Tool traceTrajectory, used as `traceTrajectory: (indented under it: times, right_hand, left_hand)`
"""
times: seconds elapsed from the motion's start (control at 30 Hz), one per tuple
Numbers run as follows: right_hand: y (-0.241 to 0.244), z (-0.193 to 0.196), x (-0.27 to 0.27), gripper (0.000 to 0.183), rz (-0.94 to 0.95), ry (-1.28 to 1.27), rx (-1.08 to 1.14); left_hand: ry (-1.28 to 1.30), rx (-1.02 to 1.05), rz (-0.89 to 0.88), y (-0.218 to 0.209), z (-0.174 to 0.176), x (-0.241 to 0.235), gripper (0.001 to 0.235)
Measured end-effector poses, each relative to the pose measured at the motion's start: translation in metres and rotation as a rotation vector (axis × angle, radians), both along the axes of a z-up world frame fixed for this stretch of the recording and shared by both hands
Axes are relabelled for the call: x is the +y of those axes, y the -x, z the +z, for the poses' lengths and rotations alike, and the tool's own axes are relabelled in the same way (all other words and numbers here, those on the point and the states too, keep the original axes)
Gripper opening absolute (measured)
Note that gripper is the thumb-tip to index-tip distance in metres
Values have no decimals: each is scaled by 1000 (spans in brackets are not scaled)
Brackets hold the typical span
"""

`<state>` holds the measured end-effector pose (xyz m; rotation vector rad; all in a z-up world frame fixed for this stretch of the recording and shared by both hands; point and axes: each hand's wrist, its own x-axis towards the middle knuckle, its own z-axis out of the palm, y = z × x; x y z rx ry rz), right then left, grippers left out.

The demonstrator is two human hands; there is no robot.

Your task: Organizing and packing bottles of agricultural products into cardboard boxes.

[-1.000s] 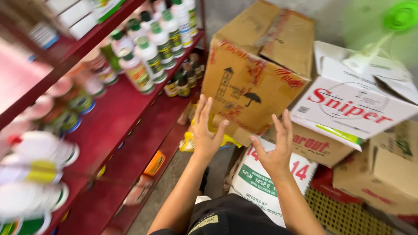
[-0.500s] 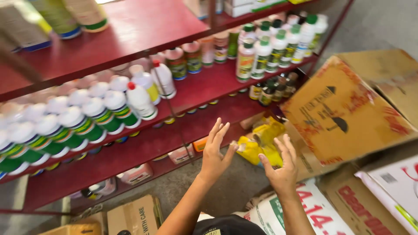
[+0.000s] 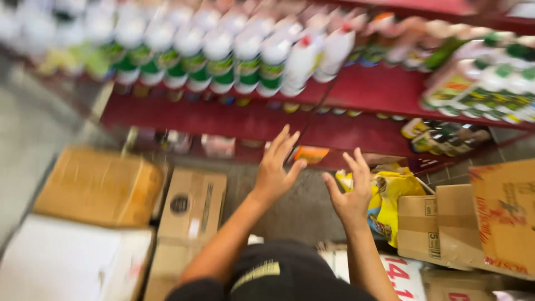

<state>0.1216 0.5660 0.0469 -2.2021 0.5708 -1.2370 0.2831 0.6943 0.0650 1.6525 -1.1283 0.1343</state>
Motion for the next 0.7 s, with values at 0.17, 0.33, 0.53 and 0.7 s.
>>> traceTrajectory:
  times: [0.17,0.33,0.53,0.7]
  right_hand:
    - [-42,-5,42,63,291,38,136]
    - [-94,-18,58,60,619,-19,228]
    - [-144,-45,89,61,1000,-51,286]
    - [-158,-72,133,62,1248,-46,394]
  left_hand:
    - [-9,76,268,-21,-33,58,64]
    - [40,204,462,-30,-69,101,63]
    - [-121,270,793,9,-106,159,64]
    - [-246,347,1035,65,-140,200,66]
